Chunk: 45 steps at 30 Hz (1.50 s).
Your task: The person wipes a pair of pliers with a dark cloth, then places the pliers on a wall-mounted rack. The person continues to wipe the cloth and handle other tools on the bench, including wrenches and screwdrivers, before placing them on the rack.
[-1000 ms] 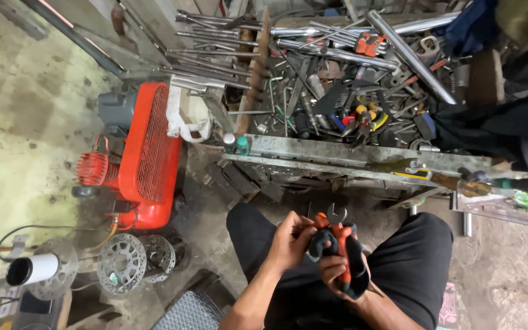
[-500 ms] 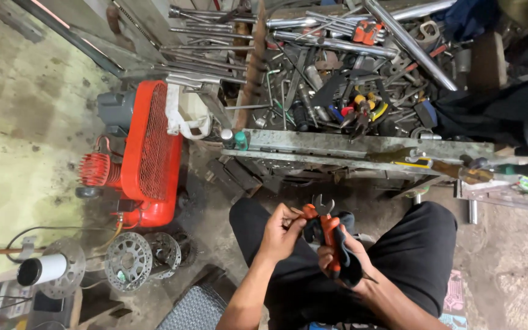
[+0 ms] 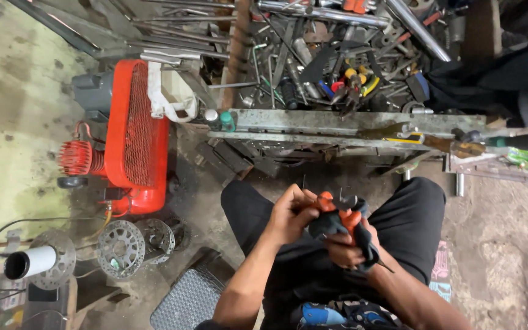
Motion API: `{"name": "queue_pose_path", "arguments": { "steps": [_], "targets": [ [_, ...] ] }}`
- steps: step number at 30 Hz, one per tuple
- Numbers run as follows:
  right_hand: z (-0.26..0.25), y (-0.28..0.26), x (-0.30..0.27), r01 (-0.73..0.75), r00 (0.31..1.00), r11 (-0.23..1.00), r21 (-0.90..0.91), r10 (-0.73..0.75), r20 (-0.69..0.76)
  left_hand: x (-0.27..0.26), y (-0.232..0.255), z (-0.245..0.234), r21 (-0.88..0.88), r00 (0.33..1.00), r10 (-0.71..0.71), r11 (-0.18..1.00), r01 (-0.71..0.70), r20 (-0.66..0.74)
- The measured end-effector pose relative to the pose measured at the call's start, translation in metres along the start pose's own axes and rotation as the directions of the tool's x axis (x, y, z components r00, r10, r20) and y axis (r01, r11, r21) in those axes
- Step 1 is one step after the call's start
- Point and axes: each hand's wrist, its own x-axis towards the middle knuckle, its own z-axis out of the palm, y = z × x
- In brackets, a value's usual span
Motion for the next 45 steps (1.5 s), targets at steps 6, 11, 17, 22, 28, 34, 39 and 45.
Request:
{"name": "queue_pose_path", "arguments": {
  "steps": [6,11,17,22,28,34,39,45],
  "targets": [
    [0.05,-0.023,0.035,-0.033,0.481,0.428,-0.903,-0.785,-0.389,0.004,0.028,0.001,0.316,0.976,-0.028,0.944,0.097,-0.215],
    [0.03,-0.046,0.043,-0.331,0.489,-0.03,-0.943,-0.86,-0.145,0.0,0.016,0.009,0.512,0.91,-0.043,0.816,0.27,-0.413],
    [0.045,-0.055,0.074,-0.324,0.639,-0.629,-0.706,-0.696,0.327,0.002,0.017,0.044,-0.004,0.822,-0.303,0.939,0.343,-0.482],
    [0.04,-0.049,0.092,-0.44,0.547,-0.715,-0.544,-0.693,0.469,0.011,-0.002,0.057,-0.118,0.757,-0.383,0.917,0.381,-0.529],
    [0.061,-0.054,0.077,-0.362,0.613,-0.62,-0.696,-0.721,0.324,0.012,-0.006,0.023,-0.153,0.739,-0.373,0.924,0.35,-0.561],
    [-0.017,-0.067,-0.016,-0.12,0.611,0.638,-0.76,-0.556,-0.563,0.014,-0.013,0.002,0.148,0.855,-0.161,0.953,0.264,-0.493],
    [-0.051,-0.06,-0.032,0.119,0.92,0.979,-0.165,-0.171,-0.353,0.021,-0.026,0.003,0.152,0.858,-0.074,0.973,0.174,-0.508],
    [-0.026,-0.042,-0.003,-0.139,0.439,0.431,-0.892,-0.78,-0.446,0.011,-0.008,0.007,0.727,0.724,0.455,0.68,0.092,-0.517]
  ]
}}
